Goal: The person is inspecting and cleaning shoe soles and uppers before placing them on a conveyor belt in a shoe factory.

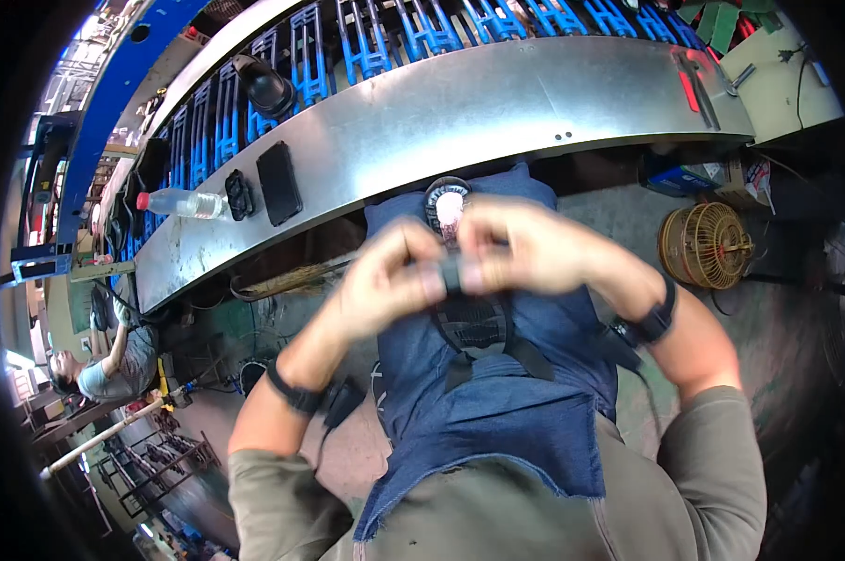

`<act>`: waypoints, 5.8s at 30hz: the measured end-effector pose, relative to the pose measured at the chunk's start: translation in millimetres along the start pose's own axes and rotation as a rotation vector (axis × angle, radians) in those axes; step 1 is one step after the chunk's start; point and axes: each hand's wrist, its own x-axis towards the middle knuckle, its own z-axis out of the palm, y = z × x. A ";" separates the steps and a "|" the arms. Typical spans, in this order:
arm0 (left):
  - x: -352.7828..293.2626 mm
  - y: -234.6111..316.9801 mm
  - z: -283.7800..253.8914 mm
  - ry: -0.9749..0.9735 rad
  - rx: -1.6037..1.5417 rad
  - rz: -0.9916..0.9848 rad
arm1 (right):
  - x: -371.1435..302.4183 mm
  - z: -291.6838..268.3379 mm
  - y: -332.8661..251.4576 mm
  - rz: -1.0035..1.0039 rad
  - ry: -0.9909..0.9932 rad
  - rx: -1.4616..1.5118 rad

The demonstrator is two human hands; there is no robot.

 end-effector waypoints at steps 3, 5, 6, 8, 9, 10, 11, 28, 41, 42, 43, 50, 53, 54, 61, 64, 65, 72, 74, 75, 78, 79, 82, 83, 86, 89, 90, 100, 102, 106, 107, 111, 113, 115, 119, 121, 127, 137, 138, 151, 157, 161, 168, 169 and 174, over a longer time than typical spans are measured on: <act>-51.9 25.3 55.3 -0.661 0.660 0.281 | -72.3 71.7 -30.5 -0.309 -0.320 -0.548; -56.9 25.8 62.4 -0.485 0.599 0.456 | -75.2 70.8 -29.2 -0.358 -0.260 -0.510; -50.6 18.6 56.8 -0.461 0.650 0.478 | -68.2 63.5 -20.1 -0.370 -0.217 -0.504; -26.6 9.2 41.4 -0.426 0.756 0.497 | -54.5 43.6 -1.4 -0.368 -0.168 -0.529; -18.5 1.6 36.0 -0.353 0.742 0.515 | -48.9 34.1 4.8 -0.364 -0.081 -0.472; -10.2 0.0 29.4 -0.334 0.701 0.495 | -44.3 24.2 8.2 -0.361 -0.063 -0.448; -1.7 0.2 22.7 -0.315 0.661 0.475 | -39.0 14.3 10.1 -0.358 -0.044 -0.424; 82.0 -8.6 -26.5 0.086 0.215 -0.107 | 23.6 -24.5 36.8 0.192 0.380 -0.164; 11.6 18.0 -7.5 0.058 0.173 0.277 | -2.2 -9.9 -1.6 -0.020 0.018 0.298; 1.2 13.8 9.4 0.186 0.042 0.268 | -8.0 1.0 -13.9 -0.032 0.053 0.336; -3.5 8.6 23.0 0.306 -0.093 0.278 | -11.5 9.7 -17.8 -0.087 0.084 0.349; -4.9 6.1 49.3 0.316 -0.271 0.105 | -4.9 59.4 -22.9 -0.076 0.441 0.248; -9.1 65.2 36.8 0.324 -0.047 0.341 | 11.4 48.7 -71.2 -0.471 0.478 0.057; -7.7 79.7 39.9 0.317 -0.042 0.365 | 10.3 44.9 -88.7 -0.593 0.466 0.040; 13.2 4.5 -7.4 0.632 -0.547 0.110 | 42.4 25.0 -17.1 -0.115 0.571 0.548; 1.4 -1.0 51.7 0.705 -0.317 0.320 | 26.1 59.0 -30.0 -0.165 0.524 0.170; -10.7 -1.3 59.6 0.667 -0.292 0.394 | 15.4 59.5 -33.3 -0.188 0.445 0.156; -30.7 -31.3 64.0 0.570 -0.238 0.090 | 13.2 43.5 -2.3 -0.029 0.292 0.461; -19.2 -35.8 45.6 0.565 -0.098 0.181 | 16.4 44.7 14.9 0.001 0.291 0.605; -8.3 -26.0 36.7 0.568 -0.011 0.216 | 18.0 42.8 16.2 -0.012 0.307 0.594; 12.0 -39.8 28.1 0.524 0.097 0.158 | 23.9 43.8 39.6 -0.059 0.458 0.407; 16.7 -48.5 28.8 0.533 0.151 0.148 | 26.4 44.1 48.6 -0.073 0.478 0.386; 31.3 -67.8 33.6 0.606 0.155 0.194 | 31.5 44.7 67.0 -0.068 0.532 0.360; 34.0 -74.1 34.8 0.609 0.146 0.188 | 31.0 43.2 68.8 -0.069 0.545 0.355; 40.6 -81.7 34.3 0.636 0.176 0.146 | 35.4 43.4 67.6 0.031 0.595 0.403; 42.9 -84.9 39.0 0.684 0.208 0.130 | 35.6 48.9 72.9 0.122 0.657 0.383; 39.7 -78.7 45.8 0.734 0.113 0.065 | 34.1 51.4 72.2 0.136 0.678 0.331; 4.8 -52.4 20.5 0.815 -0.936 0.081 | -52.6 35.2 28.5 0.128 0.534 0.069; 4.8 -28.7 51.0 0.841 -1.054 -0.055 | -75.9 12.7 19.1 0.063 0.690 -0.107; -42.1 -77.6 59.2 0.209 0.086 -0.328 | -87.9 -27.3 40.1 0.149 0.906 0.094; -35.6 -61.2 55.0 0.350 0.492 0.054 | -86.4 -29.3 54.5 0.185 0.911 0.085; 41.3 -33.8 43.1 0.036 0.722 0.318 | -88.1 -12.0 97.1 0.156 0.973 0.256; 67.4 -39.2 41.7 0.008 0.713 0.273 | -80.6 -19.8 95.6 0.202 0.962 0.280; 86.8 -35.1 31.2 -0.051 0.662 0.194 | -66.9 -38.8 90.4 0.229 0.981 0.337; 135.8 -31.7 -15.3 0.002 0.425 -0.099 | -1.9 -113.1 76.4 0.322 0.674 0.510; 164.5 -25.6 -53.0 0.193 0.299 -0.268 | 36.7 -172.7 95.9 0.383 0.578 0.499; 276.5 -60.9 -248.0 0.824 0.111 -0.267 | 127.3 -397.7 208.6 0.533 0.978 -0.362; 299.7 -149.2 -303.8 0.802 0.828 -0.358 | 180.9 -476.5 304.9 0.407 1.306 -0.733; 265.4 -142.4 -303.2 0.768 0.911 -0.452 | 215.4 -429.0 275.1 0.501 1.221 -0.669; 248.3 180.0 -97.7 0.067 1.183 0.833 | -43.4 -234.0 137.7 0.376 1.391 0.719; 351.7 268.2 -130.1 0.437 1.372 0.825 | -42.4 -197.6 155.9 0.223 1.367 -0.842; 397.1 269.9 -195.9 0.495 1.495 0.323 | -36.3 -202.1 169.0 0.178 1.396 -0.863; 376.0 279.5 -171.0 0.541 1.583 0.400 | -38.3 -204.1 167.8 0.091 1.439 -0.966; 360.3 280.2 -164.5 0.543 1.657 0.450 | -37.7 -203.0 167.9 0.098 1.429 -0.963; 256.4 297.1 -111.0 0.367 1.184 0.955 | -40.3 -210.3 162.5 0.075 1.419 -1.008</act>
